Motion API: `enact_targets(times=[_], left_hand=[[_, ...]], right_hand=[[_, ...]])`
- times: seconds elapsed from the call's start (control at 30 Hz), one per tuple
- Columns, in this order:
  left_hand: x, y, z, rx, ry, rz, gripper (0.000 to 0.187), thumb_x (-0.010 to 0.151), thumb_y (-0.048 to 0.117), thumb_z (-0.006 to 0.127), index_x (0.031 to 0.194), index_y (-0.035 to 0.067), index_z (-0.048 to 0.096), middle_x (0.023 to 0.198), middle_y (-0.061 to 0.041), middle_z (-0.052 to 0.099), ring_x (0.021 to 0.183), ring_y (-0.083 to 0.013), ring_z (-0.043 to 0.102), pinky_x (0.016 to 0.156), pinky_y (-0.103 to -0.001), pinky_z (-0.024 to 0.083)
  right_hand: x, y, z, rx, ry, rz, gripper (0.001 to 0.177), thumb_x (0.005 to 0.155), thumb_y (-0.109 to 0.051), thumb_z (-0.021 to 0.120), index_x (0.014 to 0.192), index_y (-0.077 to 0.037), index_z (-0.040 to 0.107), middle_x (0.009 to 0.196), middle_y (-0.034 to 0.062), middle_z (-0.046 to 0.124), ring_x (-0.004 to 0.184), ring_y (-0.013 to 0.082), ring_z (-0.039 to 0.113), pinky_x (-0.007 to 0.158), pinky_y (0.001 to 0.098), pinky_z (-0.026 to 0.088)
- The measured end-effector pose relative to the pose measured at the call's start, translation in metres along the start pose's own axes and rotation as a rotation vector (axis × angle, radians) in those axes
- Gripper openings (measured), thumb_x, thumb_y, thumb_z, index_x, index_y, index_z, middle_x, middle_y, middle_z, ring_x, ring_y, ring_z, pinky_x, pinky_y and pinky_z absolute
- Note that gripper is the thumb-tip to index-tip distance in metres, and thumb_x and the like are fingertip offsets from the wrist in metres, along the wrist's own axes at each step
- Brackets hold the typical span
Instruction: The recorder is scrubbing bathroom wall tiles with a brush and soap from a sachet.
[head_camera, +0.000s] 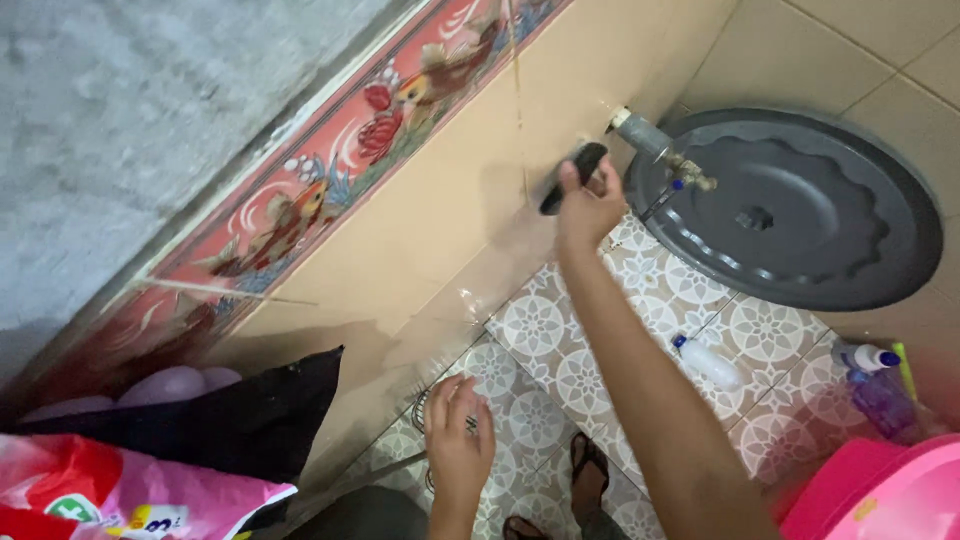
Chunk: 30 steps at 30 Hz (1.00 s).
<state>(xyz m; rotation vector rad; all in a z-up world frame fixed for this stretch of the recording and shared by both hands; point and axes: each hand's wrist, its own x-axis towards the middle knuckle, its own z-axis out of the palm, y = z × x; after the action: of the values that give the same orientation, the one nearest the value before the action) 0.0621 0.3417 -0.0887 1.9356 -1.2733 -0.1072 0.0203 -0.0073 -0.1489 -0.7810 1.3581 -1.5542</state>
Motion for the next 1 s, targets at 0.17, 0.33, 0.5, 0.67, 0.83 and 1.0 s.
enact_targets(times=[0.17, 0.33, 0.5, 0.67, 0.83, 1.0], left_hand=[[-0.017, -0.024, -0.005, 0.053, -0.010, 0.008, 0.032, 0.084, 0.006, 0.068, 0.116, 0.002, 0.064, 0.120, -0.018, 0.063, 0.112, -0.0389, 0.060, 0.096, -0.050, 0.049], [-0.017, -0.024, -0.007, 0.033, -0.024, 0.018, 0.030, 0.086, 0.006, 0.068, 0.115, 0.002, 0.065, 0.118, -0.018, 0.063, 0.112, -0.0386, 0.060, 0.095, -0.050, 0.049], [-0.014, -0.014, -0.014, 0.042, 0.006, -0.002, 0.030, 0.085, 0.004, 0.068, 0.115, 0.001, 0.066, 0.119, -0.019, 0.063, 0.112, -0.0401, 0.060, 0.095, -0.049, 0.049], [-0.011, -0.018, 0.004, 0.017, -0.054, -0.026, 0.030, 0.084, 0.004, 0.068, 0.114, 0.002, 0.065, 0.118, -0.017, 0.063, 0.112, -0.0392, 0.061, 0.096, -0.049, 0.049], [-0.001, -0.023, 0.031, 0.050, -0.070, -0.023, 0.034, 0.082, 0.008, 0.070, 0.115, 0.002, 0.066, 0.119, -0.019, 0.062, 0.112, -0.0405, 0.060, 0.094, -0.049, 0.049], [0.016, -0.024, 0.053, 0.060, -0.039, 0.036, 0.034, 0.084, 0.008, 0.069, 0.117, 0.003, 0.065, 0.123, -0.018, 0.061, 0.116, -0.0393, 0.059, 0.097, -0.049, 0.048]], right_hand=[[-0.188, -0.046, -0.016, 0.565, -0.358, 0.035, 0.048, 0.087, -0.009, 0.081, 0.129, 0.003, 0.060, 0.112, 0.0120, 0.061, 0.092, 0.0178, 0.063, 0.075, 0.0309, 0.055], [-0.139, 0.025, -0.013, 0.045, -0.327, -0.284, 0.021, 0.105, -0.007, 0.058, 0.124, -0.002, 0.061, 0.110, 0.0028, 0.069, 0.088, 0.0096, 0.073, 0.072, 0.0240, 0.059], [-0.061, 0.027, -0.015, 0.053, -0.132, 0.012, 0.048, 0.095, -0.009, 0.082, 0.138, 0.005, 0.066, 0.099, 0.0056, 0.062, 0.086, 0.0114, 0.055, 0.078, 0.0254, 0.050], [-0.074, 0.012, -0.013, 0.162, -0.196, -0.072, 0.054, 0.093, -0.006, 0.080, 0.141, 0.003, 0.058, 0.117, -0.0004, 0.067, 0.098, 0.0084, 0.062, 0.086, 0.0225, 0.052], [0.038, 0.090, -0.019, 0.242, -0.141, 0.071, 0.055, 0.093, -0.007, 0.077, 0.145, -0.002, 0.059, 0.116, 0.0004, 0.069, 0.097, 0.0103, 0.063, 0.084, 0.0236, 0.052], [0.106, 0.118, -0.018, 0.373, -0.130, 0.121, 0.035, 0.101, -0.012, 0.073, 0.134, 0.000, 0.068, 0.110, -0.0020, 0.072, 0.097, 0.0091, 0.064, 0.088, 0.0254, 0.052]])
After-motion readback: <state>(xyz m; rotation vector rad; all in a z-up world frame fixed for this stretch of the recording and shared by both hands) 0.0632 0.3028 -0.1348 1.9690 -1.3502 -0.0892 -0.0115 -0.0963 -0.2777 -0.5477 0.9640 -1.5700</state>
